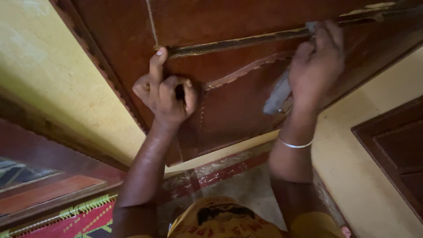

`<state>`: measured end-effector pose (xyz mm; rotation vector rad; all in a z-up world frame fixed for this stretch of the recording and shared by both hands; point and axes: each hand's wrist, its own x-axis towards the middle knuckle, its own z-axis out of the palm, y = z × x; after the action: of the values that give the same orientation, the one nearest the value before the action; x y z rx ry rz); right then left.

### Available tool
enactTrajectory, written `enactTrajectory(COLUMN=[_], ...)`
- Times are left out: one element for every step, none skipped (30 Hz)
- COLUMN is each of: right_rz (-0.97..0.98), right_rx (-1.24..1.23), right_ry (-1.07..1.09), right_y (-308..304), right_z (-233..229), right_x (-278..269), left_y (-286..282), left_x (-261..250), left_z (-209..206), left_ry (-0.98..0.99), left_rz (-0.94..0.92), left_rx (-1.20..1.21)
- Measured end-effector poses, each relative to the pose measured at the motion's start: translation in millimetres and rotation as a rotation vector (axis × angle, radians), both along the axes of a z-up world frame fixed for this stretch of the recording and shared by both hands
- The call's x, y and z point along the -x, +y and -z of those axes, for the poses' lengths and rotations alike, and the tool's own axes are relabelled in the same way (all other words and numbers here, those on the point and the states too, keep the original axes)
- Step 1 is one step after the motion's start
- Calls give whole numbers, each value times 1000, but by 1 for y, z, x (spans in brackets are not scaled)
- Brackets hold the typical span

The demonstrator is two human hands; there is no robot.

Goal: The person wipes a black rectangular object on a bed with a cloth, then dips the cloth into a green bowl and wrings it out. They proceed to wipe the edges and panels of a wooden door frame and door with the cloth.

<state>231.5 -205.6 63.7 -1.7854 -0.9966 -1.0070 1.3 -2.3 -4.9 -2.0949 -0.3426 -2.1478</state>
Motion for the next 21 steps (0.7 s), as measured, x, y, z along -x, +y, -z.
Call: enactTrajectory(right_rz=[1, 1, -10, -22, -38, -65, -95, -127, -254, -381, -508, -578, -647, -716, -790, -864, -900, -937, -933, -921, -907], right_rx=[-3, -7, -9, -12, -13, -20, -26, -33, -69, -104, -140, -118, -96, -74, -84, -94, -99, -103, -110, -93, -78], right_ry=[-2, -3, 1, 6, 9, -39, -87, -135, -104, -72, -38, -49, -60, -71, -67, -62, -81, -100, -141, -200, -257], right_y=[4, 9, 13, 15, 18, 22, 27, 32, 37, 44, 50, 54, 57, 61, 67, 74, 79, 83, 87, 90, 94], right_z=[-2, -4, -5, -5, -5, -5, -3, -1, 2, 7, 11, 14, 16, 17, 16, 15, 13, 10, 6, 2, -2], right_x=[9, 18, 28, 38, 46, 54, 61, 68, 77, 89, 101, 113, 124, 134, 141, 147, 151, 155, 156, 157, 157], left_y=[1, 3, 3, 2, 1, 0, -2, -3, -3, -1, -1, -2, -3, -4, -3, -2, -1, -2, -5, -8, -10], left_x=[-2, -3, -3, -2, -1, 1, 4, 6, 6, 6, 7, 10, 11, 14, 19, 25, 29, 35, 42, 49, 54], left_z=[-1, -2, -3, -3, -4, -4, -4, -4, -5, -7, -7, -7, -7, -6, -4, -1, 1, 5, 8, 11, 13], left_ry=[-15, -30, -29, -29, -31, -22, -14, -7, -5, -3, 0, 6, 11, 17, 39, 61, 77, 57, 38, 20, 12], left_rz=[-2, -4, -1, 2, 0, 10, 17, 25, 13, 2, -9, 20, 48, 77, 149, 222, 292, 419, 544, 671, 725], left_rx=[-13, -27, -27, -27, -26, -23, -19, -16, -21, -27, -33, -27, -21, -15, 19, 54, 83, 116, 139, 161, 149])
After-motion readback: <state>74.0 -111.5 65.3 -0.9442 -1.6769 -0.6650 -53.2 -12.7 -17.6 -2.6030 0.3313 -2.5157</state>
